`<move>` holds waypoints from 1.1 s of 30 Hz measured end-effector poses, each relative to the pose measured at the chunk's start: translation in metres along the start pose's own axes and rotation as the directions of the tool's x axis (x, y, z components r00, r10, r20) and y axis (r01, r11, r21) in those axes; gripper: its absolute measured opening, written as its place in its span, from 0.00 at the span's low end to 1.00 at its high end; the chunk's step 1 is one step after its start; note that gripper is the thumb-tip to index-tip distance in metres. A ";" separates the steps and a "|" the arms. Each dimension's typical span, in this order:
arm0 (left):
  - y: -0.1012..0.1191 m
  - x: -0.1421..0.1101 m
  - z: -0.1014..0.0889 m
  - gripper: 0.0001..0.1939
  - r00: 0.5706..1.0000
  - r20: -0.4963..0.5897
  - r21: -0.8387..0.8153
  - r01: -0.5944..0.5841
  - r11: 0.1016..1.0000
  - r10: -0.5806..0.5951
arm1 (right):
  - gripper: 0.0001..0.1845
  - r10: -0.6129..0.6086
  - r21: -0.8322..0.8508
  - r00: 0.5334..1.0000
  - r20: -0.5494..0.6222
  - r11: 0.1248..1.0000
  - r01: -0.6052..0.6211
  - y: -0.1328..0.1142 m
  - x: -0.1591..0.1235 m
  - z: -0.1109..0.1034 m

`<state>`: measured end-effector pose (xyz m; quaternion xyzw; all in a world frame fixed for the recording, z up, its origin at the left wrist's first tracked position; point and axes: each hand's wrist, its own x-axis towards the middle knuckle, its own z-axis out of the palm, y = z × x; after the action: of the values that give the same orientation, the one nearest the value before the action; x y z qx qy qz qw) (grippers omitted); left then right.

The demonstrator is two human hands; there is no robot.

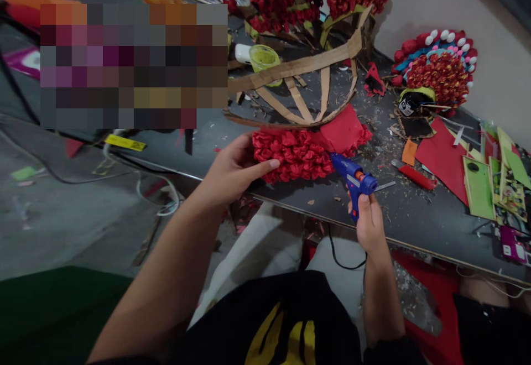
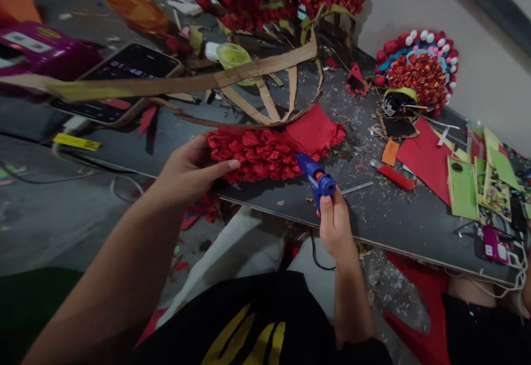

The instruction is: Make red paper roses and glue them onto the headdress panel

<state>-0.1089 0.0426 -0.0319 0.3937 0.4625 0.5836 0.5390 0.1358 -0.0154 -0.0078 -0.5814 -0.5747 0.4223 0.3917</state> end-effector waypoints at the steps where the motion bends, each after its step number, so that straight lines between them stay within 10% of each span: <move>1: 0.000 0.000 0.000 0.25 1.000 -0.002 -0.001 0.003 1.000 -0.003 | 0.25 -0.004 -0.008 1.000 0.001 1.000 0.004 0.000 0.000 0.000; 33: -0.005 0.000 -0.005 0.25 0.999 0.021 0.043 -0.026 0.999 0.025 | 0.12 -0.244 -0.263 0.967 0.074 0.930 0.255 -0.014 0.003 -0.002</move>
<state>-0.1122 0.0423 -0.0382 0.4172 0.4643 0.5761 0.5277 0.1333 -0.0117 0.0057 -0.5430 -0.7038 0.2984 0.3474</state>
